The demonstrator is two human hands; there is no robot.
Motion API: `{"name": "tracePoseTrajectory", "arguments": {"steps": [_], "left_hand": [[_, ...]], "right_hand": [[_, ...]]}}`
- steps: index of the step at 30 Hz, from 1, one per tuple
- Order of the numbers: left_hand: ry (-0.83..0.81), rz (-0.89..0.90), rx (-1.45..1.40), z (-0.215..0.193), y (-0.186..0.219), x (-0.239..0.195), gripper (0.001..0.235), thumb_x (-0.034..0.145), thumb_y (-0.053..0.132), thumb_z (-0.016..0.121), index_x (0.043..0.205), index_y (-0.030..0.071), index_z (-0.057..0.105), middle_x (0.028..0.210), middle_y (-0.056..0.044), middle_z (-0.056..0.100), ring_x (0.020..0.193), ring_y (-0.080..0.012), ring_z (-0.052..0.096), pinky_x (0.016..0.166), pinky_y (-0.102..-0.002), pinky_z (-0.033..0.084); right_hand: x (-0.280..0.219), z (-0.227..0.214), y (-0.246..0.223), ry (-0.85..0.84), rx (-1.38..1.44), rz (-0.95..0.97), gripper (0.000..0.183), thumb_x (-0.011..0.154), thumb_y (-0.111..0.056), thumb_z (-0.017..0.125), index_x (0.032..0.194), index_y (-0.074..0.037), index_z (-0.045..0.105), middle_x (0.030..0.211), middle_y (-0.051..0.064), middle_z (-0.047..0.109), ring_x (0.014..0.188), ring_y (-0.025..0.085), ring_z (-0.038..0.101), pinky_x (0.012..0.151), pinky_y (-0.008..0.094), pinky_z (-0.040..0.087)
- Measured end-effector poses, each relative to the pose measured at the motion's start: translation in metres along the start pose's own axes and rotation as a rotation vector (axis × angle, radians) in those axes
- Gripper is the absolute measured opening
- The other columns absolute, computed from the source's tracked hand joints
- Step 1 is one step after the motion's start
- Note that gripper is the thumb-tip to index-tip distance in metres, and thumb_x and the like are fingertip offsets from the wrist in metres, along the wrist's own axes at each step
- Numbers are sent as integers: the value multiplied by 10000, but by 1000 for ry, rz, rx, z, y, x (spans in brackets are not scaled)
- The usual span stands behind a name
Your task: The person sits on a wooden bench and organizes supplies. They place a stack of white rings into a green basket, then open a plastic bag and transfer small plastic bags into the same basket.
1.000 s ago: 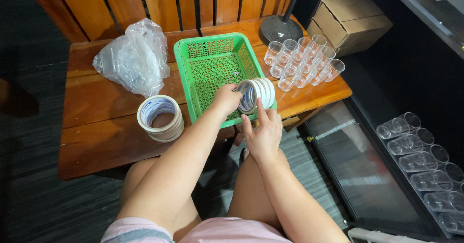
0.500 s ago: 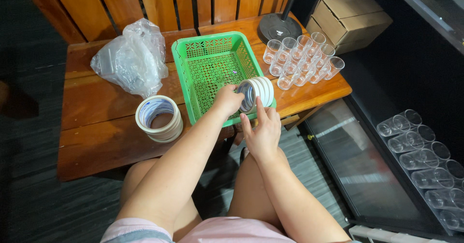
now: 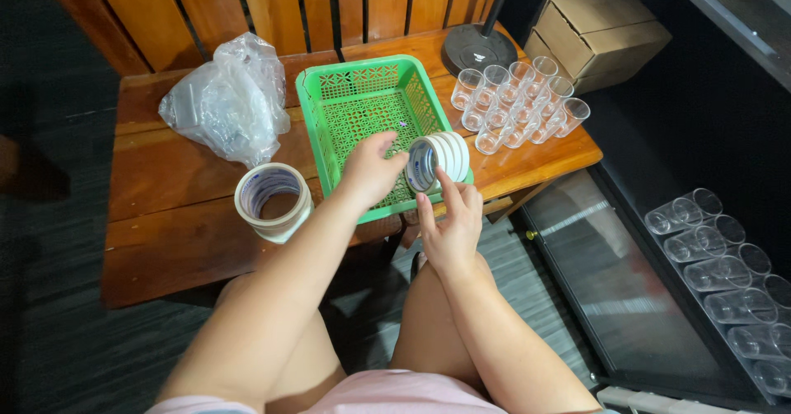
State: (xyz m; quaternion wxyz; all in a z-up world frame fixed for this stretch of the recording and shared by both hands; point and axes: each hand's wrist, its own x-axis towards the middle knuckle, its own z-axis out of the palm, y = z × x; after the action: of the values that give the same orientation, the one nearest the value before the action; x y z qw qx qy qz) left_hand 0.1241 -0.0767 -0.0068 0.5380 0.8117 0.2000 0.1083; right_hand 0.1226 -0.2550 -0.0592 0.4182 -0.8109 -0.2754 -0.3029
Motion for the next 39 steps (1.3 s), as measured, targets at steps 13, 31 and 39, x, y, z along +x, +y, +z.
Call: {"name": "tracePoseTrajectory", "arguments": {"steps": [13,31,39], "left_hand": [[505,160,-359,-146,-40,-96,307,1012,42,615,1314,4,659,1284,-239,670,1242,-280,625,1086,-399,488],[514,-137,-252,-155,-130,-97,400,1002,86,620,1401,73,626,1375,-233,631,1303,-312,589,1093,-419,490],[471,-185,-236,-150,-128,-99,410,1017,104,597,1426,84,613,1412,-237,601,1310,-303,584,1052,-384,520]], "right_hand": [[6,0,-53,11,492,88,349,893,-33,789,1238,-76,752,1014,85,615,809,169,672,770,295,599],[-15,81,-134,-833,953,723,924,831,24,772,1555,146,211,983,285,703,730,244,764,652,348,671],[-16,72,-146,-826,793,637,941,822,-91,829,1537,150,266,1061,206,670,938,216,752,758,299,668]]}}
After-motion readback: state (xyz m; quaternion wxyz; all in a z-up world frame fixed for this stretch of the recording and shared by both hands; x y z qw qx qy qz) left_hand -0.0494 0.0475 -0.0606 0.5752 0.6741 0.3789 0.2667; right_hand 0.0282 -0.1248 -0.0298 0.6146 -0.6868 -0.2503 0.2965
